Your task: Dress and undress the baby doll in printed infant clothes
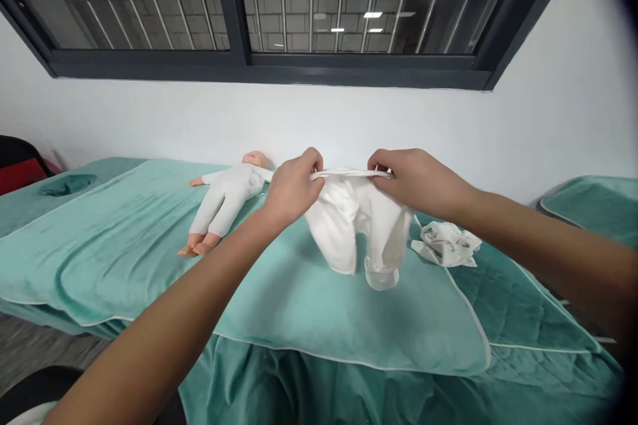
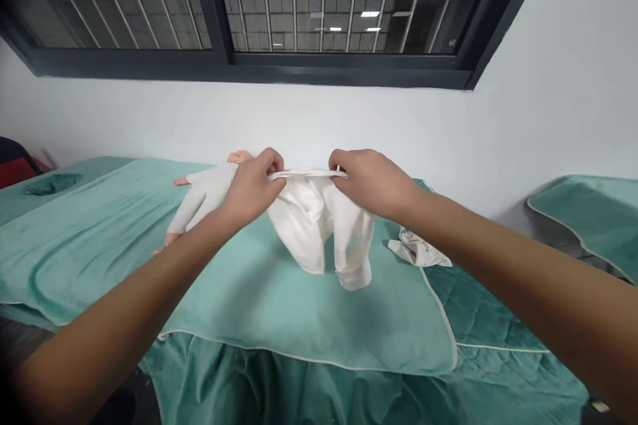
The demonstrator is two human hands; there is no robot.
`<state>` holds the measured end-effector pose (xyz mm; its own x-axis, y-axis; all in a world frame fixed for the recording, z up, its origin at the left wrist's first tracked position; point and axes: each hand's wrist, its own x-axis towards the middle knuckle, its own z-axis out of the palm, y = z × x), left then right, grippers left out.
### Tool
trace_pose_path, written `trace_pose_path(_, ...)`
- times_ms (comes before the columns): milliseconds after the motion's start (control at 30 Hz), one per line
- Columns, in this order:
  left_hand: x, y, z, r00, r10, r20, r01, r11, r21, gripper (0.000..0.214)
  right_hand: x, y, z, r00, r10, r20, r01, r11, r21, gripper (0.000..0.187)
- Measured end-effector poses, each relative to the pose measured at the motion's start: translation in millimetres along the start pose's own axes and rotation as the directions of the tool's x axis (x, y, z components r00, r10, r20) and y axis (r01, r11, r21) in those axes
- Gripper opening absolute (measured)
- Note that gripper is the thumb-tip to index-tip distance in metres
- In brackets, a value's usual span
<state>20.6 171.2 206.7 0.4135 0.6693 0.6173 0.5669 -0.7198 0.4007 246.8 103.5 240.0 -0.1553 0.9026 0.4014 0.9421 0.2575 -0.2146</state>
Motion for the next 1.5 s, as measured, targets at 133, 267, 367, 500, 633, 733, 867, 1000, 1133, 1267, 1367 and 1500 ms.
trace_pose_path(133, -2, -6, -1.9, 0.989, 0.094, -0.110, -0.087, 0.994, 0.067, 0.019, -7, 16, 0, 0.999, 0.029, 0.041, -0.025, 0.995, -0.094, 0.024)
trace_pose_path(267, -5, 1, -2.0, 0.997, 0.017, 0.078, -0.003, 0.985, -0.175, 0.016, -11, 15, -2, 0.999, 0.027, -0.043, -0.028, 0.999, -0.030, 0.022)
trace_pose_path(367, -8, 4, -2.6, 0.978, -0.087, 0.192, 0.129, 0.966, -0.222, 0.019, -11, 14, -4, 0.998, 0.004, -0.062, -0.006, 1.000, -0.028, 0.024)
trace_pose_path(500, -13, -3, -6.4, 0.978, -0.096, 0.184, 0.120, 0.985, -0.123, 0.017, -15, 29, -4, 1.000, 0.031, -0.001, -0.031, 0.997, -0.069, 0.026)
trace_pose_path(633, -20, -17, -10.1, 0.985, -0.106, 0.134, 0.087, 0.986, 0.139, 0.028, -29, 52, 5, 0.993, 0.090, 0.071, -0.082, 0.991, -0.105, 0.031)
trace_pose_path(733, -29, -29, -10.5, 0.981, -0.165, 0.100, 0.135, 0.959, 0.248, 0.024, -41, 68, 17, 0.991, 0.117, 0.069, -0.109, 0.988, -0.110, 0.034)
trace_pose_path(867, -42, -42, -13.0, 0.953, -0.283, 0.105, 0.263, 0.951, 0.165, 0.015, -57, 80, 27, 0.976, 0.217, 0.032, -0.215, 0.975, -0.047, 0.033)
trace_pose_path(1000, -48, -53, -23.9, 0.899, -0.423, 0.115, 0.412, 0.904, 0.111, 0.025, -67, 85, 26, 0.936, 0.352, 0.027, -0.353, 0.930, 0.101, 0.029)
trace_pose_path(1133, -44, -72, -32.6, 0.799, -0.504, 0.330, 0.470, 0.864, 0.182, 0.038, -61, 94, 29, 0.916, 0.398, 0.051, -0.400, 0.903, 0.156, 0.027)
trace_pose_path(1267, -38, -99, -20.4, 0.699, -0.593, 0.398, 0.435, 0.796, 0.422, 0.054, -42, 116, 62, 0.908, 0.356, 0.222, -0.366, 0.931, 0.000, 0.030)
trace_pose_path(1367, -42, -111, 5.1, 0.701, -0.638, 0.318, 0.400, 0.722, 0.565, 0.048, -32, 125, 105, 0.881, 0.394, 0.262, -0.369, 0.919, -0.141, 0.033)
trace_pose_path(1500, -61, -104, 53.5, 0.860, -0.508, 0.042, 0.371, 0.680, 0.632, 0.034, -36, 102, 165, 0.901, 0.403, 0.158, -0.364, 0.903, -0.230, 0.037)
